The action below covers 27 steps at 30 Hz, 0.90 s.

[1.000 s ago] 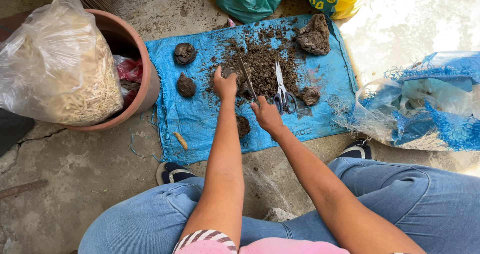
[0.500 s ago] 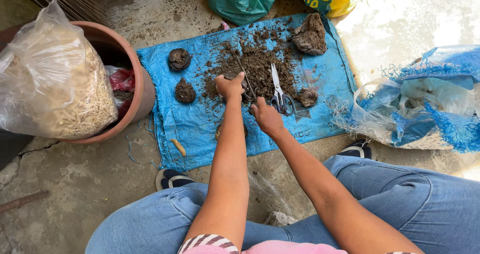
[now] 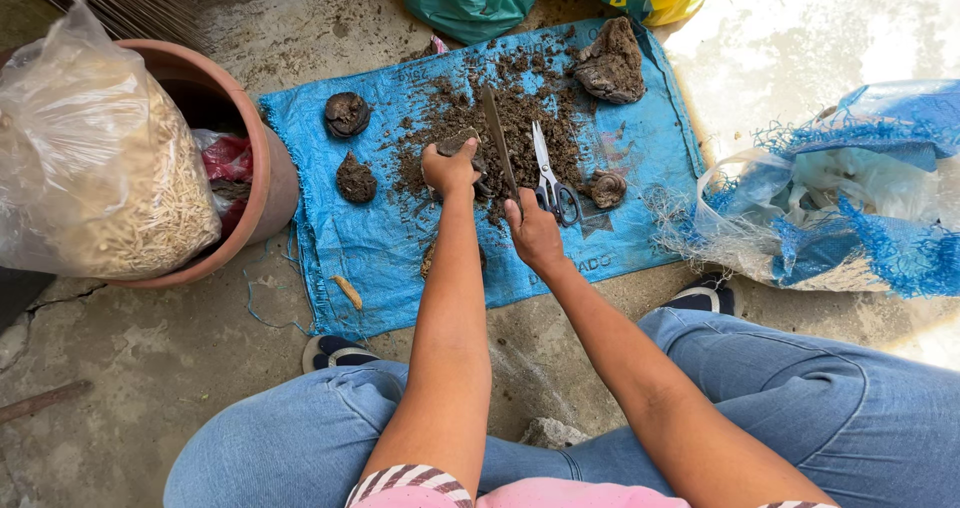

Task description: The person uses shears to cut through soil clumps and roots resting on a blue tarp, handling the clumps by hand.

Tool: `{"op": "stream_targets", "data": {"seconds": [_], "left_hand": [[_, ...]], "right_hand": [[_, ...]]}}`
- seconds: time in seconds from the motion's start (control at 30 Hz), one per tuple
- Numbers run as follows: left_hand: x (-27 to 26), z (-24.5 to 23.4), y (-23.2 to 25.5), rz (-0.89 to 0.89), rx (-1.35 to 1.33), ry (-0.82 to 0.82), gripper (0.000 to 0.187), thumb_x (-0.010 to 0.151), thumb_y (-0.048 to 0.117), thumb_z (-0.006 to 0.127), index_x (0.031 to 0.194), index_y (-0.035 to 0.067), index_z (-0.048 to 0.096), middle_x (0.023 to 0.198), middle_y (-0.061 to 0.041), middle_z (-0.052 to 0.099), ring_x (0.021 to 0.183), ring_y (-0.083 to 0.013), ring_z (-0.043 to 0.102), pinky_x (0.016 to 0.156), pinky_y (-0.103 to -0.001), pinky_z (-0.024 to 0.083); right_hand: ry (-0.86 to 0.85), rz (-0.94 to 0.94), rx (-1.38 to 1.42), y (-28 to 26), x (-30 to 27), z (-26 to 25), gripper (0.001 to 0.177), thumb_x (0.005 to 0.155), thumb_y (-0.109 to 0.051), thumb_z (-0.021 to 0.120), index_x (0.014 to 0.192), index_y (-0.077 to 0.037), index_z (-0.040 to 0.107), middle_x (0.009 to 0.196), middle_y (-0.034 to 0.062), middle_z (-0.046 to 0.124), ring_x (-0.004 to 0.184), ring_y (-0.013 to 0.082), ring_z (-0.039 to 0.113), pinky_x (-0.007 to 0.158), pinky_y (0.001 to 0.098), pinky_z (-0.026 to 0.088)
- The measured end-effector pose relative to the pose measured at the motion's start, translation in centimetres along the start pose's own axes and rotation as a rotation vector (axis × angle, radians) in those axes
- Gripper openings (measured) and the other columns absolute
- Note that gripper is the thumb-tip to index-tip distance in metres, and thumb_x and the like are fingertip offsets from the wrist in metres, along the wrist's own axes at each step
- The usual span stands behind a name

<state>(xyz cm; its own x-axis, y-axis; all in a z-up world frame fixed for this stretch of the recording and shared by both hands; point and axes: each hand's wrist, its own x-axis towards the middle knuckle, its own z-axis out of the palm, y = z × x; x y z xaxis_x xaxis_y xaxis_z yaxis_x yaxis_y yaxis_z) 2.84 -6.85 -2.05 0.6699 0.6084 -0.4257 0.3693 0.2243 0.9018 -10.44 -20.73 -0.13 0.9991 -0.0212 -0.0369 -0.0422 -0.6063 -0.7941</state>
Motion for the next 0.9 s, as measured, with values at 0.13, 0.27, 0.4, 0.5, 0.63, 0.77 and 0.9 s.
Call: {"op": "stream_targets", "data": {"seconds": [0.13,0.27,0.4,0.5,0.63,0.77,0.9], "left_hand": [[-0.5,-0.4,-0.1,-0.031,0.059,0.019,0.048,0.075,0.008,0.089,0.111,-0.003,0.059,0.105,-0.020,0.071,0.076,-0.0271,0.075,0.047,-0.040,0.068],[0.0,-1.2,-1.0,-0.056,-0.041,0.006,0.066,0.074,0.005,0.088,0.128,-0.001,0.050,0.111,-0.020,0.067,0.080,-0.0289,0.076,0.049,-0.041,0.069],[0.2,-0.8,-0.3,-0.070,0.008,0.020,0.062,0.074,0.007,0.088,0.126,-0.002,0.055,0.112,-0.021,0.068,0.082,-0.0292,0.076,0.051,-0.041,0.070],[-0.1,-0.9,-0.4,-0.064,0.004,-0.013,0.052,0.076,0.008,0.088,0.117,-0.007,0.061,0.110,-0.023,0.073,0.083,-0.0299,0.078,0.052,-0.041,0.069],[0.1,-1.1,-0.7,-0.051,-0.022,-0.025,0.045,0.076,0.009,0.087,0.110,-0.002,0.060,0.107,-0.019,0.071,0.081,-0.0279,0.076,0.052,-0.039,0.065],[0.2,-0.2,-0.6,-0.017,0.020,0.065,0.054,0.070,0.005,0.092,0.112,-0.001,0.058,0.105,-0.018,0.066,0.077,-0.0273,0.073,0.043,-0.038,0.067],[0.3,-0.3,-1.4,0.060,0.036,-0.008,0.047,0.075,0.009,0.092,0.104,-0.008,0.061,0.099,-0.022,0.074,0.071,-0.0277,0.073,0.040,-0.036,0.061]], "right_hand": [[-0.162,0.039,-0.223,-0.5,0.7,-0.3,0.031,0.108,-0.040,0.051,0.112,-0.009,0.048,0.078,0.0307,0.067,0.078,0.0570,0.062,0.069,0.0663,0.045],[-0.035,-0.003,-0.037,-1.2,0.2,-0.7,0.031,0.106,-0.041,0.048,0.113,-0.011,0.050,0.078,0.0278,0.068,0.077,0.0538,0.066,0.065,0.0632,0.048],[-0.086,0.000,-0.049,-0.9,0.1,0.4,0.030,0.107,-0.039,0.048,0.116,-0.011,0.049,0.078,0.0269,0.068,0.077,0.0536,0.065,0.066,0.0634,0.047],[-0.147,-0.027,-0.209,0.2,0.4,0.4,0.030,0.109,-0.039,0.052,0.113,-0.009,0.050,0.081,0.0284,0.067,0.079,0.0555,0.062,0.068,0.0642,0.045],[-0.030,-0.054,-0.004,-0.9,0.0,0.3,0.031,0.105,-0.039,0.049,0.115,-0.010,0.051,0.080,0.0276,0.068,0.079,0.0541,0.065,0.067,0.0628,0.046],[-0.069,-0.050,-0.047,-0.1,-0.3,1.0,0.030,0.106,-0.038,0.052,0.111,-0.008,0.052,0.083,0.0304,0.067,0.081,0.0565,0.062,0.067,0.0633,0.046],[-0.082,-0.073,-0.151,0.7,1.2,0.9,0.032,0.108,-0.039,0.052,0.114,-0.007,0.052,0.087,0.0326,0.067,0.085,0.0580,0.061,0.071,0.0644,0.045]]}}
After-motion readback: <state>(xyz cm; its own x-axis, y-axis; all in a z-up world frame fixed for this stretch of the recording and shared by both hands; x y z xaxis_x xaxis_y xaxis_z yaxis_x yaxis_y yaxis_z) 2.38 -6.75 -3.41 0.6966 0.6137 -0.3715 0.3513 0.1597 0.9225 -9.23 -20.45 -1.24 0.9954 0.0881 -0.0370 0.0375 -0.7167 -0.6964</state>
